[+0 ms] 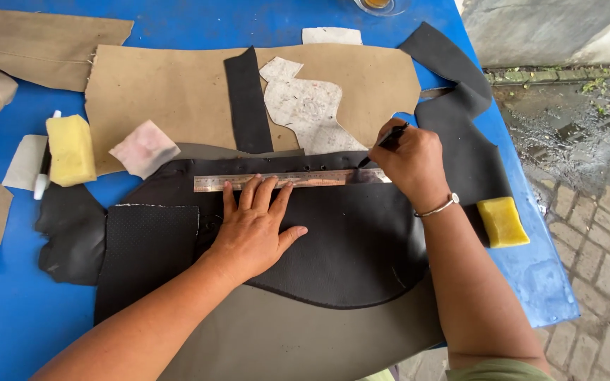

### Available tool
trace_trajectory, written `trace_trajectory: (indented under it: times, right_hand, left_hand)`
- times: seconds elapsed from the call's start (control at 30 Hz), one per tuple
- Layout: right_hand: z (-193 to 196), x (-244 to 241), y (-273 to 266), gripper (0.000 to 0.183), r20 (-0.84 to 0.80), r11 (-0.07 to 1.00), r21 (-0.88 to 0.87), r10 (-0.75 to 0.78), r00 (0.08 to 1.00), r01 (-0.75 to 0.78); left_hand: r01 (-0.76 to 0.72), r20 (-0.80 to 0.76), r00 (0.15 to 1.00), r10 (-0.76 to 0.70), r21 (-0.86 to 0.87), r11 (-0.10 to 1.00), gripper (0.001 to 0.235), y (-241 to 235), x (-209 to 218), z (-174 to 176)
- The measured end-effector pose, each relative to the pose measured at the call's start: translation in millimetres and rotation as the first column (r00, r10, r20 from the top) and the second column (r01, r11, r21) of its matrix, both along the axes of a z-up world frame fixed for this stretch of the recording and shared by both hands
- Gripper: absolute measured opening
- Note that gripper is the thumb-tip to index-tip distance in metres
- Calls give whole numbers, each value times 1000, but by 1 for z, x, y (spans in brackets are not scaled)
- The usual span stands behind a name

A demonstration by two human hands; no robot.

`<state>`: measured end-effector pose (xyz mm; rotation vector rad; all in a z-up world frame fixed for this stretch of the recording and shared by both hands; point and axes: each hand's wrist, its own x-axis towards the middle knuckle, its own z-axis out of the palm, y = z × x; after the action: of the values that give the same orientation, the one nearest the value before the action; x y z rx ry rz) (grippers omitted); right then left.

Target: Cutting a piece of leather with scissors and marking a line using a ruler and pen

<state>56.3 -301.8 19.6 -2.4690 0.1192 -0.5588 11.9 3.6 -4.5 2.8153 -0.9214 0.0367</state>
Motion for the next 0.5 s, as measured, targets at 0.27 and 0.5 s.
trace_trajectory:
  times: [0.27, 0.5]
  right_hand:
    - [-5, 1, -21, 10, 18, 979, -191, -64, 998, 67]
    - [-12, 8, -26, 11, 7, 984, -172, -37, 999, 38]
  left_hand:
    - [-23, 21, 1000, 24, -11, 1000, 77, -3, -5, 7]
    - [-3, 10, 1000, 3, -3, 1000, 77, -4, -2, 8]
